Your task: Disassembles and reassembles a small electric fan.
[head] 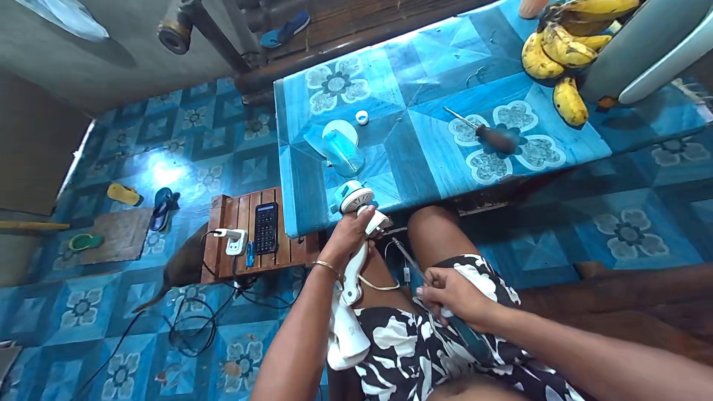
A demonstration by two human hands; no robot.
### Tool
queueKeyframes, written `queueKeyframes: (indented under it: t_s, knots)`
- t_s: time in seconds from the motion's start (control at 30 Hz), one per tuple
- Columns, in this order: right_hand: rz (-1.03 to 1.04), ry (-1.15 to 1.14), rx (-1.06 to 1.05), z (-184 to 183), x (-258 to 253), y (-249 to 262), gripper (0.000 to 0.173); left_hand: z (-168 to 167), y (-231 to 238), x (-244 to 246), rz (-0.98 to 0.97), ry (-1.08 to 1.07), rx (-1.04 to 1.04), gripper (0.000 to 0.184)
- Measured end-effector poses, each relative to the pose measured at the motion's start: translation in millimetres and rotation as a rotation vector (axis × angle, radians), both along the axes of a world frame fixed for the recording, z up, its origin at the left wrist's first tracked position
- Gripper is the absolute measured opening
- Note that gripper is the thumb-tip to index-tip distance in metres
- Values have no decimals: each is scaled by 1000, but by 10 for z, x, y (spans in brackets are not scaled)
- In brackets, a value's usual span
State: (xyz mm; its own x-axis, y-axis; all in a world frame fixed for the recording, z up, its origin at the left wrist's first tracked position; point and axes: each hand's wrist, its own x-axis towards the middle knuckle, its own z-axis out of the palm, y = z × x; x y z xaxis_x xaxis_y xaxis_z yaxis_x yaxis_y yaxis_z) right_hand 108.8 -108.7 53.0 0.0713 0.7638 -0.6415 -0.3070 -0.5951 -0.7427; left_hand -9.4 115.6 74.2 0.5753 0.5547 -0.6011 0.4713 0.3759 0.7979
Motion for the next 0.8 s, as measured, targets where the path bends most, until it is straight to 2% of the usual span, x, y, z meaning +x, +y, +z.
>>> queueKeyframes:
  t_s: [0.07, 0.13, 0.17, 0.23, 0.3, 0.37, 0.47, 0.53, 0.63, 0.8]
  knots:
    - [-108, 15, 120, -67, -17, -179, 8, -9, 7, -13, 8, -14, -23, 44]
    - [-80, 66, 213, -140, -7, -412, 4, -5, 24, -22, 14, -23, -36, 44]
    - [-33, 84, 250, -171, 4, -550, 8, -6, 30, -25, 14, -25, -40, 44]
    - [93, 60, 289, -221, 24, -825, 25, 4, 25, -35, 14, -33, -33, 46]
    - [280, -68, 267, -201, 72, -1011, 53, -6, 40, -49, 32, -49, -43, 46]
    - [414, -228, 282, -157, 99, -1076, 62, -38, 59, -72, 66, -60, -66, 48]
    - [426, -390, 401, -124, 79, -996, 58, -71, 102, -107, 112, -101, -86, 52]
    - [422, -425, 405, -50, 66, -816, 56, -87, 130, -145, 147, -116, -104, 54]
    - [365, -369, 339, 77, 34, -567, 51, -110, 154, -199, 209, -160, -133, 56]
    - [314, -237, 346, 202, 0, -370, 49, -99, 185, -198, 267, -246, -133, 60]
